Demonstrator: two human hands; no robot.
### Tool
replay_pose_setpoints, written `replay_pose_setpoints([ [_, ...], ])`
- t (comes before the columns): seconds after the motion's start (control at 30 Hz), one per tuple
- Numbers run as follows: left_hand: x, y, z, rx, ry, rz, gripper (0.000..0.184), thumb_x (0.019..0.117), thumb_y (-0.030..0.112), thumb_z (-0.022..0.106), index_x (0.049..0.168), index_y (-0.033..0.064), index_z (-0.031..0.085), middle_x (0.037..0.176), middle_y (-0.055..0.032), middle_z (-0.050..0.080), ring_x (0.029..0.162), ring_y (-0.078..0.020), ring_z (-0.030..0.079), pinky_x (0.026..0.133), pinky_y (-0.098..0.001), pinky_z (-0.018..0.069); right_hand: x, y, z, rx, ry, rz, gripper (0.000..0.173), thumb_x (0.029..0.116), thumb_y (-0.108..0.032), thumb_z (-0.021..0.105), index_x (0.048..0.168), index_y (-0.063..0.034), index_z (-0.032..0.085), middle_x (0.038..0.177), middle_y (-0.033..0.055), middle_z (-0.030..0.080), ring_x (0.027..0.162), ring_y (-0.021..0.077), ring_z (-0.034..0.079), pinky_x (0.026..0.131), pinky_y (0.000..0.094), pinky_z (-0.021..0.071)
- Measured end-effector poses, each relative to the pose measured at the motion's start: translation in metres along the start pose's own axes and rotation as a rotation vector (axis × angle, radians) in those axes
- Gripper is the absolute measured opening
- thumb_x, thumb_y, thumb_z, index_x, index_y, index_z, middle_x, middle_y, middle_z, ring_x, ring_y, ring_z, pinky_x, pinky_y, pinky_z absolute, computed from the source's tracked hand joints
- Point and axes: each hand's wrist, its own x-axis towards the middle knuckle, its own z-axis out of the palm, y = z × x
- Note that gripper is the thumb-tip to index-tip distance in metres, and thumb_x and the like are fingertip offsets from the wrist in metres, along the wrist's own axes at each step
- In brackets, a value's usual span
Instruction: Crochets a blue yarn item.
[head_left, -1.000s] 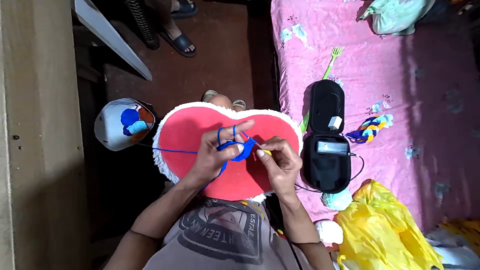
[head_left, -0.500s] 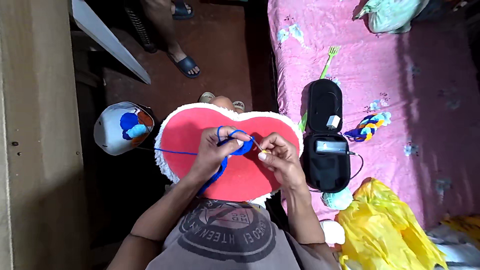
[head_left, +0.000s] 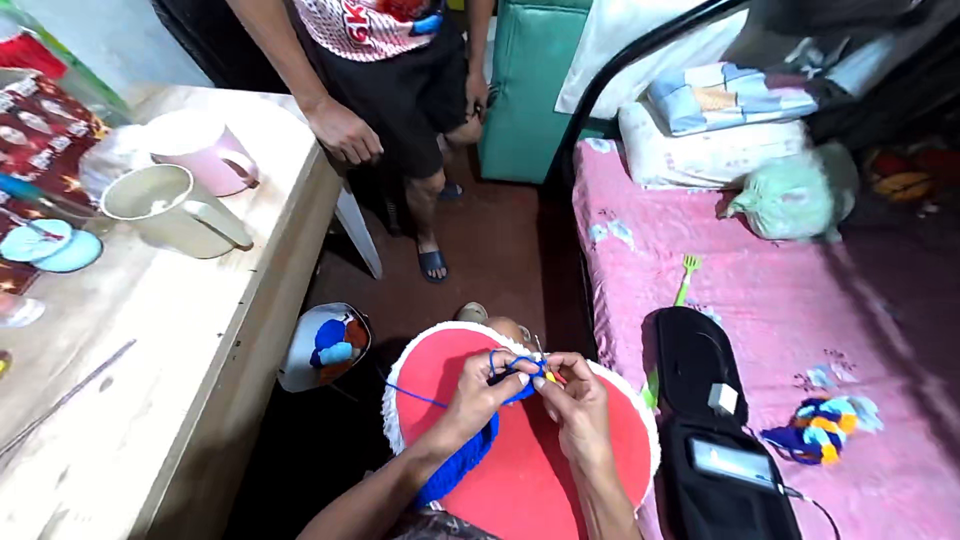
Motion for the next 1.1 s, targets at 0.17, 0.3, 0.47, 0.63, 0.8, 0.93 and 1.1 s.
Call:
replay_pose_setpoints([
  [0.17,0.004,-0.013,-0.008,-0.08,-0.075,-0.033,0.02,0.09,-0.001,0.06,0.103,0.0024,0.075,0.102,0.001,0.073,0.086,-0.003,0.068,0.077,-0.0222,0.0573,0.002,0.006,-0.005,0.043,0.01,0.055,0.028,0.0775,0.011,0.062,0.104,0.0006,0.066,0.086,0.0042,0.069,0.046,-0.0018,0.046,0.04,0.0129,0.0371],
  [0.3,0.003,-0.019,-0.009,-0.084,-0.095,0.043,0.015,0.095,0.011,0.062,0.094,0.0077,0.077,0.101,0.0022,0.073,0.098,-0.0053,0.067,0.089,-0.0254,0.0548,0.0,0.009,-0.01,0.09,0.011,0.063,0.029,0.0775,0.01,0.061,0.104,0.0003,0.066,0.083,0.0043,0.069,0.045,-0.0025,0.044,0.04,0.0128,0.0352],
  [0.47,0.004,-0.022,-0.007,-0.062,0.021,0.018,0.018,0.0962,0.015,0.061,0.094,0.0076,0.077,0.095,0.0007,0.074,0.087,-0.0061,0.069,0.079,-0.0242,0.0565,0.003,0.014,-0.01,0.075,0.024,0.059,0.031,0.0784,0.01,0.06,0.108,0.0015,0.065,0.084,0.0049,0.069,0.047,-0.0014,0.045,0.041,0.0135,0.0354],
  [0.63,0.009,-0.019,0.0,-0.051,0.155,-0.084,0.034,0.0945,0.008,0.054,0.126,-0.0026,0.063,0.091,-0.0026,0.073,0.074,-0.0069,0.067,0.065,-0.0222,0.0541,0.005,0.019,-0.006,-0.023,0.035,0.02,0.034,0.079,0.009,0.06,0.112,0.0032,0.062,0.086,0.0035,0.069,0.052,-0.0009,0.049,0.044,0.0143,0.038],
  [0.8,0.015,-0.02,0.005,0.04,0.147,-0.022,0.044,0.0924,0.012,0.059,0.133,-0.0042,0.059,0.093,0.0015,0.071,0.081,-0.0054,0.066,0.075,-0.0235,0.0556,0.009,0.024,0.001,-0.198,0.02,-0.043,0.034,0.0803,0.008,0.062,0.114,0.0055,0.064,0.096,0.0073,0.068,0.076,0.0062,0.065,0.064,0.0209,0.0553],
  [0.93,0.018,-0.023,0.006,0.138,0.152,-0.007,0.034,0.0939,0.012,0.06,0.124,-0.0033,0.066,0.105,-0.0026,0.074,0.091,-0.005,0.069,0.084,-0.0233,0.0563,0.009,0.029,0.004,-0.347,-0.01,-0.054,0.036,0.0837,0.006,0.062,0.119,0.0048,0.064,0.098,0.0109,0.068,0.082,0.0112,0.067,0.072,0.0272,0.0584],
  [1.1,0.023,-0.029,0.004,0.182,0.164,-0.003,0.023,0.0979,0.01,0.057,0.112,0.0003,0.072,0.11,-0.0052,0.076,0.103,-0.0088,0.07,0.096,-0.028,0.0553,0.01,0.029,0.007,-0.467,-0.027,-0.087,0.036,0.0847,0.003,0.063,0.121,0.0026,0.065,0.097,0.0102,0.068,0.078,0.0116,0.066,0.07,0.0291,0.0569],
])
